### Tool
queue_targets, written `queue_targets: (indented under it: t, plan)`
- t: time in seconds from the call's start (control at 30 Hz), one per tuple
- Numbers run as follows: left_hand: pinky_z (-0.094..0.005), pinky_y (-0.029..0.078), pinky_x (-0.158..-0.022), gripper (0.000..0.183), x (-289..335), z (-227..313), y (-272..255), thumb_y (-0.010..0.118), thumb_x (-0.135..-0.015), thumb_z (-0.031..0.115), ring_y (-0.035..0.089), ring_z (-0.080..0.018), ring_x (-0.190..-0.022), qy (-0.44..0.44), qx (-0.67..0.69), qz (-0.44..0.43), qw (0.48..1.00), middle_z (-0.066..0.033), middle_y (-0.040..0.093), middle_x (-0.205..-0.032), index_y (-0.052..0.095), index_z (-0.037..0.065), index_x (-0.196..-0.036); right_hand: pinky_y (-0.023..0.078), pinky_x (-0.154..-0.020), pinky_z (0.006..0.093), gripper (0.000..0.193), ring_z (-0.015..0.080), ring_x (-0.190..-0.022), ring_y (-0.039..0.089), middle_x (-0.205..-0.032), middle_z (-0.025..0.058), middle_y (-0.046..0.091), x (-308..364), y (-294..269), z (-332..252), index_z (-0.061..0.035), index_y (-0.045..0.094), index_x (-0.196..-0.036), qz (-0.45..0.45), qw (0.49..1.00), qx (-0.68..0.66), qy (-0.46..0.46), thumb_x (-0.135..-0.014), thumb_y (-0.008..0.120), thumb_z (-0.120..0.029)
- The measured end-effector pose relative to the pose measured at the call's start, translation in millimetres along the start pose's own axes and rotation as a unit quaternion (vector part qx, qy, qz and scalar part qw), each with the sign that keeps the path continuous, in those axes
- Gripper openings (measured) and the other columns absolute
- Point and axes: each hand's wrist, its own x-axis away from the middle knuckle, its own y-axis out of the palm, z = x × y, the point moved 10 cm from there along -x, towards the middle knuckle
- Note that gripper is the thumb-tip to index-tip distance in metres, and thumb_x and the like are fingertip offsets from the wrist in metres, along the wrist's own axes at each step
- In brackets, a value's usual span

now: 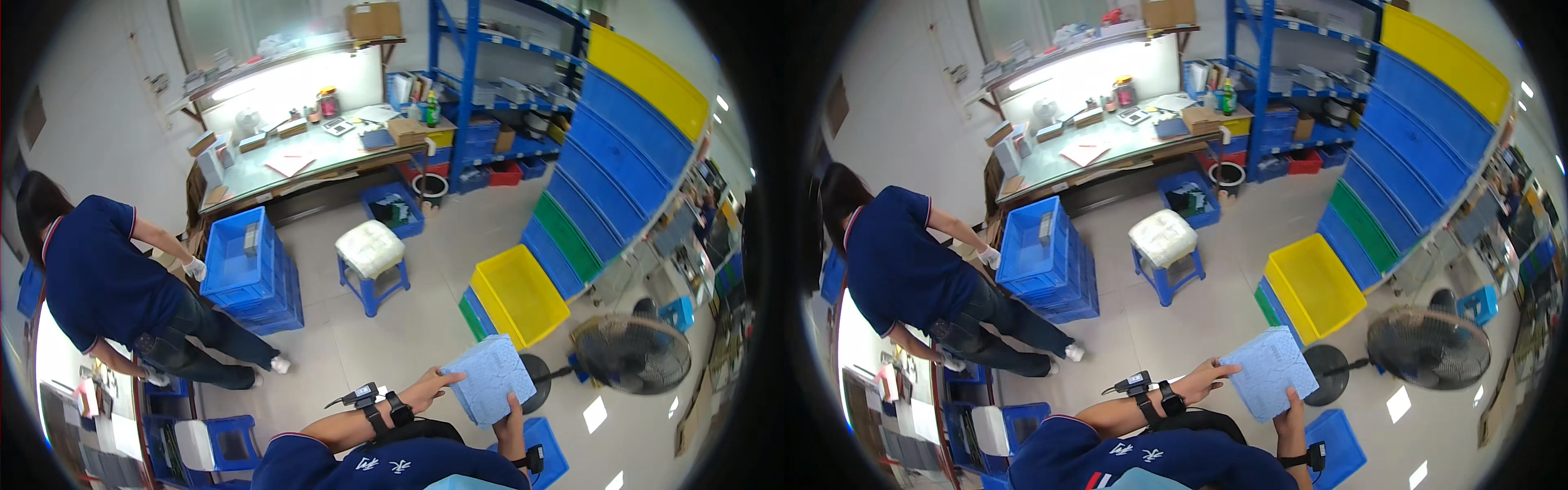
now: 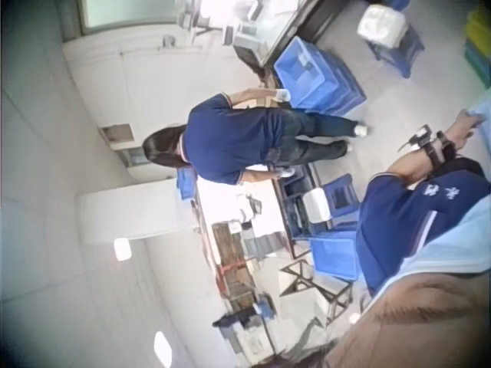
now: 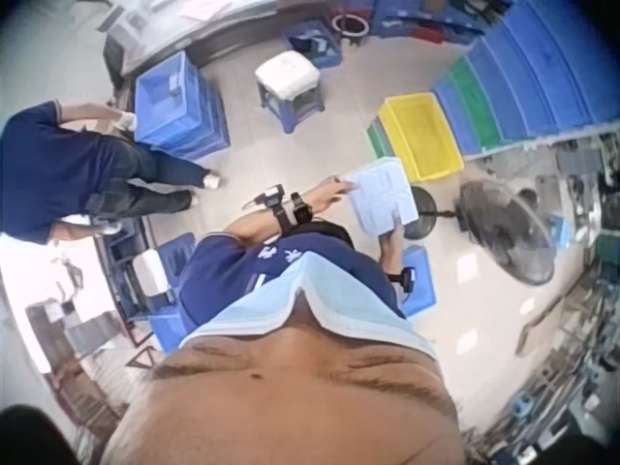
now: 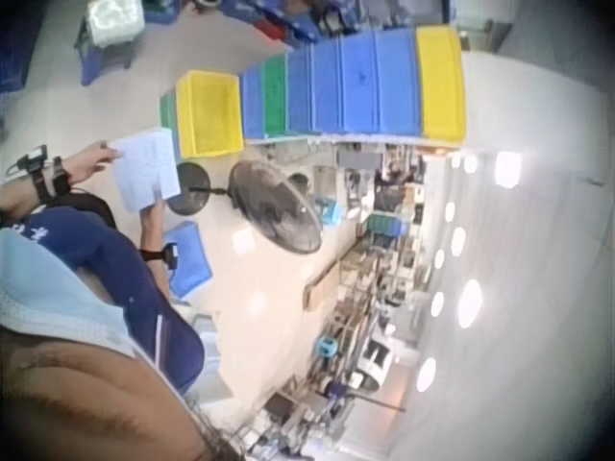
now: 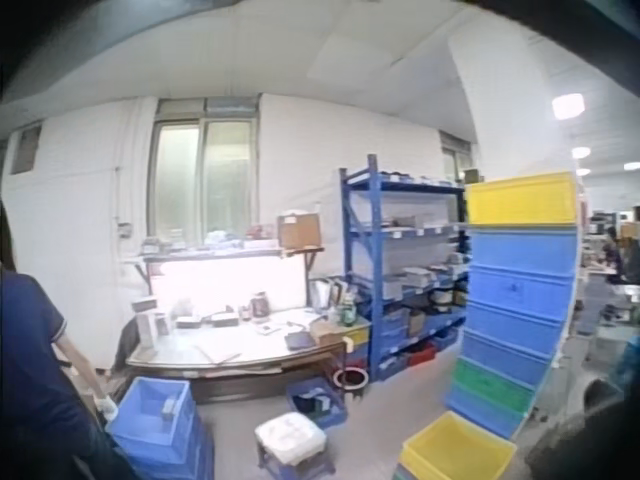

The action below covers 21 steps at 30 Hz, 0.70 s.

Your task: Pick up metal panels from a trolley, transport them to a storage shelf, check a production document, and organize the panels on the shelf.

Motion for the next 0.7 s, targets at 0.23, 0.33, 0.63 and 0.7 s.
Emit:
queue_targets:
  t: [0.23, 0.33, 0.63, 0.7]
  plan:
    - [-0.033, 0.031, -0.086, 0.064, -71, 110, -52, 0.077, -0.074, 0.04, 0.042, -0.0122, -0.107, 0.053, 0.046, 0.052, 0.996, -0.0029, 0.048, -0.112, 0.043, 0.006, -0.117, 0.037, -0.103, 0.0457, 0.067, 0.0308, -0.124, 0.044, -0.136, 0.0133, 0.044, -149, 74, -15, -0.0034, 0.032, -0.138, -0.055, 0.997, 0.049, 0.037, -0.085, 0.062, -0.029]
    - [-0.0348, 0.03, -0.089, 0.071, -104, 151, -71, 0.077, -0.073, 0.043, 0.041, -0.0152, -0.112, 0.078, 0.061, 0.055, 0.994, -0.0052, 0.048, -0.117, 0.042, 0.004, -0.121, 0.038, -0.102, 0.0465, 0.07, 0.0314, -0.124, 0.044, -0.136, 0.0142, 0.043, -218, 93, -15, -0.0043, 0.03, -0.14, -0.07, 0.993, 0.057, 0.07, -0.083, 0.064, -0.027]
    - [-0.0374, 0.029, -0.091, 0.072, -180, 302, -136, 0.076, -0.072, 0.045, 0.037, -0.0156, -0.119, 0.154, 0.157, 0.174, 0.96, -0.0044, 0.049, -0.122, 0.044, 0.007, -0.125, 0.036, -0.104, 0.0488, 0.064, 0.0333, -0.128, 0.04, -0.139, 0.0158, 0.04, -426, 206, -27, -0.007, 0.027, -0.142, -0.159, 0.97, 0.108, 0.149, -0.089, 0.055, -0.03]
    - [-0.0375, 0.029, -0.09, 0.065, -185, 330, -151, 0.076, -0.072, 0.043, 0.039, -0.0151, -0.118, 0.174, 0.158, 0.183, 0.955, -0.0039, 0.052, -0.117, 0.05, 0.006, -0.118, 0.036, -0.103, 0.0493, 0.06, 0.0338, -0.125, 0.042, -0.138, 0.0172, 0.041, -449, 248, -24, -0.0033, 0.03, -0.14, -0.181, 0.961, 0.113, 0.176, -0.089, 0.052, -0.027]
